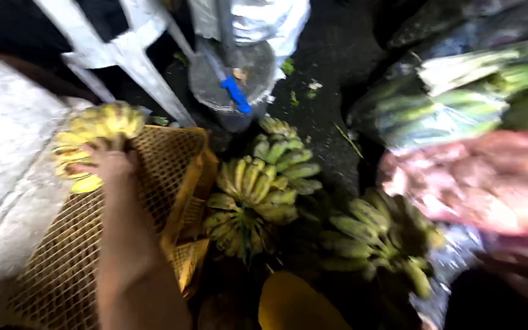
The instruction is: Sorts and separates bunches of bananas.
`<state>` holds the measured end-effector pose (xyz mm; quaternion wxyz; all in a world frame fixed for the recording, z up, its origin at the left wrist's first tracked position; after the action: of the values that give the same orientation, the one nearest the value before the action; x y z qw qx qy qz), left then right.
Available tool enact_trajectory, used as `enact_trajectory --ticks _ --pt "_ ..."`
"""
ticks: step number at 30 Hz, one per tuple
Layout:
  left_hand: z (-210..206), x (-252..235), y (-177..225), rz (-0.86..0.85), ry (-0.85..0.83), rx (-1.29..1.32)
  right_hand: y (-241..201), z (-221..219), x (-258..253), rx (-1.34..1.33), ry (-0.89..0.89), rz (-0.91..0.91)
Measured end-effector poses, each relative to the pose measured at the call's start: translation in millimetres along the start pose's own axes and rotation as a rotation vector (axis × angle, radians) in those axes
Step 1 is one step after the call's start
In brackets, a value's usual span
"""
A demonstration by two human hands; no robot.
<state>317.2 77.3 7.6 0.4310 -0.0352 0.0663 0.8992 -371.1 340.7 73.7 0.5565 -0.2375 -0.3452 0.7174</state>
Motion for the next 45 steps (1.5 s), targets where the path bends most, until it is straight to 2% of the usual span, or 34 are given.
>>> enact_trajectory --ticks 2,5,8,9,11,13,15,16,17,18,19,21,23,25,28,30,32,34,37,40,42,43,44,45 --pt "15 26 27 -0.169 0.012 0.132 30 6 20 0.119 0.041 0.011" --pt "69 132 122 -0.34 -0.15 0.386 78 0 31 0.093 -0.027 -0.154" --pt "97 259 184 -0.809 -0.262 0.591 121 -20 44 -0.056 -0.096 -0.313" --pt "99 306 204 -0.91 -0.329 0.574 130 -28 45 -0.089 -0.119 -0.324" --pt "94 392 245 -0.989 -0.502 0.49 133 -38 41 -0.048 -0.148 -0.29" --pt "69 460 274 -1.037 -0.696 0.287 129 -40 36 0.114 -0.051 -0.192" --pt "37 506 287 -0.987 -0.919 0.022 123 -38 31 0.152 0.032 -0.16" --pt "27 522 288 -0.929 -1.017 -0.134 123 -42 30 0.064 -0.017 -0.246" --pt "23 533 288 -0.864 -1.068 -0.26 125 -52 31 -0.079 -0.104 -0.356" --pt "21 539 288 -0.822 -1.042 -0.298 128 -66 33 -0.226 -0.167 -0.423" --pt "21 539 287 -0.817 -0.941 -0.237 130 -79 36 -0.311 -0.204 -0.44" --pt "18 531 290 -0.835 -0.712 -0.043 127 -83 33 -0.272 -0.237 -0.411" --pt "15 516 293 -0.768 -0.637 0.037 127 -78 29 -0.273 -0.26 -0.443" --pt "6 492 296 -0.633 -0.619 0.171 132 -93 39 -0.554 -0.251 -0.583" --pt "-20 464 309 -0.399 -0.817 0.236 128 -126 42 -1.134 0.019 -0.81" --pt "-43 457 316 -0.395 -0.933 0.185 125 -143 28 -1.338 0.261 -0.851" --pt "-44 455 321 -0.404 -0.932 0.188 120 -154 17 -1.445 0.435 -0.868" --pt "-29 459 321 -0.352 -0.895 0.194 114 -153 15 -1.492 0.493 -0.858" --pt "-5 468 307 -0.27 -0.88 0.209 100 -138 30 -1.41 0.387 -0.833" --pt "26 482 283 -0.312 -0.813 0.278 74 -111 50 -1.28 0.277 -0.784" --pt "99 501 286 -0.341 -0.698 0.286 56 -88 60 -1.262 0.244 -0.722" --pt "151 508 300 -0.085 -1.058 -0.008 46 -74 64 -1.267 0.239 -0.667" --pt "178 509 301 -0.046 -1.051 0.067 37 -58 64 -1.272 0.25 -0.592" --pt "184 505 292 -0.094 -0.969 0.233 29 -42 65 -1.259 0.264 -0.517"
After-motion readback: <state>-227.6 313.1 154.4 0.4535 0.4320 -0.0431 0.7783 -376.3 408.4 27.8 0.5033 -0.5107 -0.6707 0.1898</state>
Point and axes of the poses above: each hand's wrist, its own x-axis away from the middle knuckle, its own z-axis out of the back of the hand, y = z × x, the point moved 7 cm from there along -x, towards the middle knuckle, and after that the axes turned 15 degrees about z, right-handed, at the moved point
